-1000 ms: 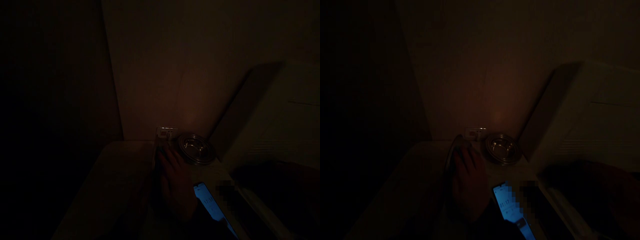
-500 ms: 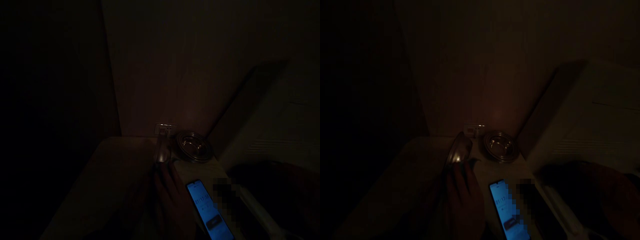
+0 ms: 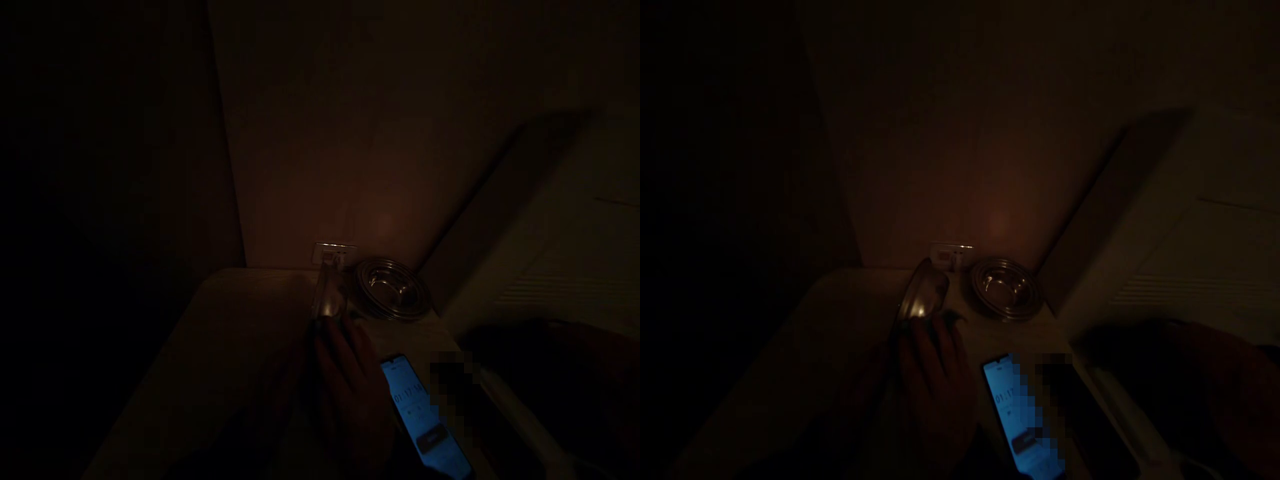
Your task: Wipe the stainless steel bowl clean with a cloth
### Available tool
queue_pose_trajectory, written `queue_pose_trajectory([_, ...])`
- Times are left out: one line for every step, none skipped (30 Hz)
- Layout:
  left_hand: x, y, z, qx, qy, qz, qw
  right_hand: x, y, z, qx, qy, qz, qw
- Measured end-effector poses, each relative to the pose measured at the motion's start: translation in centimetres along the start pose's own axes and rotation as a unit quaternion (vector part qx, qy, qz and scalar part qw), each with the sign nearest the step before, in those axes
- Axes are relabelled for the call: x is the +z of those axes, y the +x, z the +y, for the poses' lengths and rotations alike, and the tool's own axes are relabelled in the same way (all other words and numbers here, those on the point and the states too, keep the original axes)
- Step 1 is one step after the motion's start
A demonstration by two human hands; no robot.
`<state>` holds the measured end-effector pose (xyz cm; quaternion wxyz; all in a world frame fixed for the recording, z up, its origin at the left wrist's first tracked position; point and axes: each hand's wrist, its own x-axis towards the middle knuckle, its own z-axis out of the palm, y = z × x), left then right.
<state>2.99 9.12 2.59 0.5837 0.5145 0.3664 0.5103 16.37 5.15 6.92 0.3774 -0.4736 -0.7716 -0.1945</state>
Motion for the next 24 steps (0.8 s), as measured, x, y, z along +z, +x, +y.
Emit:
queue_pose_trajectory([0.0,0.0,-0.1,-0.002,0.0,-0.006,1.0,0.0,0.5,0.5,0.011,0.004,-0.001,1.0])
queue_pose_trajectory([0.0,0.1,-0.1,-0.003,-0.001,-0.012,1.0,0.0,1.2,1.1,0.035,0.01,-0.002,0.999])
queue_pose_trajectory([0.0,0.1,-0.1,-0.003,-0.002,-0.018,1.0,0.0,1.8,1.5,0.059,0.016,0.001,0.998])
queue_pose_trajectory([0.0,0.2,-0.1,-0.001,-0.003,-0.021,1.0,0.0,2.2,1.8,0.079,0.022,0.004,0.997])
queue_pose_trajectory([0.0,0.2,-0.1,0.0,-0.003,-0.023,1.0,0.0,2.3,1.9,0.088,0.025,0.004,0.996])
queue_pose_trajectory([0.0,0.2,-0.1,0.002,-0.004,-0.023,1.0,0.0,2.0,1.8,0.087,0.024,0.002,0.996])
queue_pose_trajectory([0.1,0.2,-0.1,0.004,-0.004,-0.022,1.0,0.0,1.5,1.5,0.08,0.019,-0.002,0.997])
queue_pose_trajectory([0.1,0.1,-0.1,0.004,-0.004,-0.021,1.0,0.0,0.8,1.1,0.068,0.009,-0.006,0.998])
queue_pose_trajectory([0.0,0.0,-0.2,0.004,-0.004,-0.02,1.0,0.0,0.1,0.7,0.054,-0.003,-0.009,0.998])
queue_pose_trajectory([0.0,0.0,-0.2,0.004,-0.003,-0.019,1.0,0.0,-0.4,0.4,0.04,-0.014,-0.012,0.999])
queue_pose_trajectory([0.0,-0.1,-0.2,0.003,-0.003,-0.018,1.0,0.0,-0.7,0.3,0.028,-0.021,-0.012,0.999])
queue_pose_trajectory([0.0,-0.1,-0.3,0.003,-0.003,-0.017,1.0,0.1,-0.7,0.2,0.018,-0.023,-0.014,0.999])
queue_pose_trajectory([0.0,0.0,-0.2,0.004,-0.003,-0.016,1.0,0.2,-0.4,0.3,0.014,-0.019,-0.015,1.0])
queue_pose_trajectory([0.0,0.1,-0.2,0.006,-0.003,-0.015,1.0,0.3,0.1,0.5,0.015,-0.012,-0.016,1.0])
queue_pose_trajectory([-0.1,0.2,-0.1,0.009,-0.003,-0.013,1.0,0.4,0.8,0.7,0.02,-0.004,-0.015,1.0])
queue_pose_trajectory([-0.1,0.3,0.1,0.013,-0.003,-0.011,1.0,0.6,1.4,0.9,0.026,0.003,-0.013,1.0])
queue_pose_trajectory([-0.2,0.4,0.2,0.017,-0.002,-0.008,1.0,0.7,1.8,1.0,0.031,0.007,-0.011,0.999])
queue_pose_trajectory([-0.3,0.5,0.4,0.021,-0.001,-0.004,1.0,0.9,2.1,1.0,0.034,0.008,-0.008,0.999])
queue_pose_trajectory([-0.3,0.5,0.5,0.025,0.002,0.001,1.0,1.0,2.1,0.8,0.033,0.007,-0.004,0.999])
queue_pose_trajectory([-0.4,0.5,0.6,0.028,0.005,0.006,1.0,1.2,1.9,0.6,0.029,0.007,0.0,1.0])
queue_pose_trajectory([-0.4,0.5,0.7,0.029,0.008,0.011,0.999,1.3,1.5,0.2,0.023,0.007,0.004,1.0])
queue_pose_trajectory([-0.4,0.4,0.8,0.029,0.012,0.016,0.999,1.5,0.9,-0.2,0.017,0.005,0.008,1.0])
queue_pose_trajectory([-0.4,0.4,0.8,0.028,0.016,0.02,0.999,1.7,0.4,-0.6,0.012,0.002,0.013,1.0])
queue_pose_trajectory([-0.4,0.4,0.8,0.026,0.019,0.023,0.999,1.9,-0.2,-0.9,0.011,-0.003,0.018,1.0])
